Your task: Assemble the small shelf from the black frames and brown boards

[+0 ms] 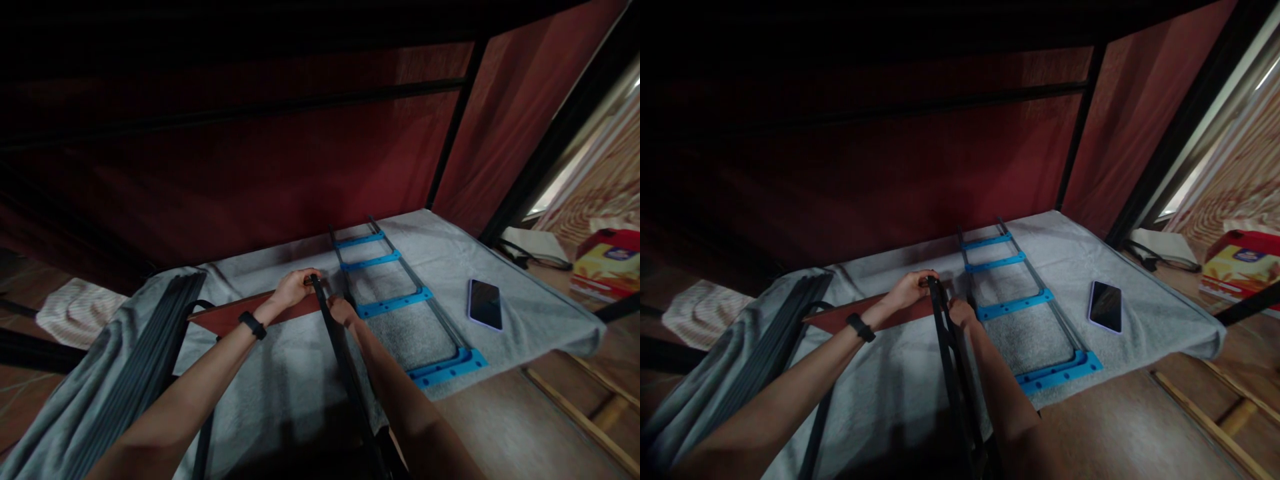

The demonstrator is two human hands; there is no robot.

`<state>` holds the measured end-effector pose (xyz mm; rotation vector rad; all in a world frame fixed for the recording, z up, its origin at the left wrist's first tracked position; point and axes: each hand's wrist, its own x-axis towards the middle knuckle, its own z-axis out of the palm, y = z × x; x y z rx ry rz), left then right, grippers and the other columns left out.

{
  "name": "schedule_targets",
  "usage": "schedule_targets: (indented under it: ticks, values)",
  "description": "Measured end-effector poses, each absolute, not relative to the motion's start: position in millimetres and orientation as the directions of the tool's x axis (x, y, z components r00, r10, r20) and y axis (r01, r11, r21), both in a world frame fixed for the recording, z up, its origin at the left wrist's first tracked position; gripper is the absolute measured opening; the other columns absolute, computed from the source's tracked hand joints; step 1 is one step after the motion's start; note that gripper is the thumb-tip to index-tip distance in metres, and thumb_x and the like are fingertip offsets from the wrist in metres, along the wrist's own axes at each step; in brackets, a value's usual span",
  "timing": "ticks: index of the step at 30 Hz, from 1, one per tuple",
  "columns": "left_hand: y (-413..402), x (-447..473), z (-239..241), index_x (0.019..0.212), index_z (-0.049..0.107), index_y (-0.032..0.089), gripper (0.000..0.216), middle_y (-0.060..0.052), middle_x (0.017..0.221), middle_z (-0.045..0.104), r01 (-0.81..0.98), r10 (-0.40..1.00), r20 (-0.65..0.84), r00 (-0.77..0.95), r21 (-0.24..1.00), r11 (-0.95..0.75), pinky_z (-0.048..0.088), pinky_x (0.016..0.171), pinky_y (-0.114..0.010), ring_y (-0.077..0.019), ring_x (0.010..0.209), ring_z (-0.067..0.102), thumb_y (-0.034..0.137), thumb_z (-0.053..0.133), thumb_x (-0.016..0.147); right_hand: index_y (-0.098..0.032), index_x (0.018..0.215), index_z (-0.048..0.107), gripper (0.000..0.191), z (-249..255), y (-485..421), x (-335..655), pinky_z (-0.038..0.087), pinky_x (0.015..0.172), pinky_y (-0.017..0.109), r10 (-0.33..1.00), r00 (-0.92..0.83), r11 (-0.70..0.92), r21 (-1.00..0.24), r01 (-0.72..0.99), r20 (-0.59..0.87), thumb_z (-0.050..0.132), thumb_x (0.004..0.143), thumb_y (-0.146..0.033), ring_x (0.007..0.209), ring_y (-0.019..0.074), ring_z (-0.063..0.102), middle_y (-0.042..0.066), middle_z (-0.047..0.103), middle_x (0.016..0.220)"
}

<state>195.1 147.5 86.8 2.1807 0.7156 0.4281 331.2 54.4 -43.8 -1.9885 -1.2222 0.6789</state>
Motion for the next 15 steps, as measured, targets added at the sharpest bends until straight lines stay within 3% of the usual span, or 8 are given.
schedule_targets:
  ticks: [7,15]
  values:
    - [140,195,91,0.107,0.075,0.022,0.036,0.000,0.081,0.071,0.426,0.616,0.098,0.781,0.638,-0.641,0.049,0.068,-0.023,-0.0157,0.072,0.064,0.015,0.072,0.072,-0.015,0.104,0.068,0.021,-43,49,329,0.046,0.078,0.029,0.935,0.319,-0.331,-0.696,0.637,-0.153,0.051,0.092,-0.013,0.093,0.0264,0.071,0.018,0.075,0.095]
    - [136,199,93,0.116,0.075,0.028,0.042,-0.003,0.100,0.076,0.537,0.658,0.078,0.749,0.512,-0.671,0.050,0.081,-0.029,-0.0236,0.091,0.070,0.015,0.072,0.076,-0.012,0.110,0.068,0.028,-47,47,326,0.050,0.080,0.037,0.912,0.379,-0.386,-0.652,0.653,-0.160,0.045,0.095,-0.018,0.094,0.0314,0.072,0.022,0.073,0.096]
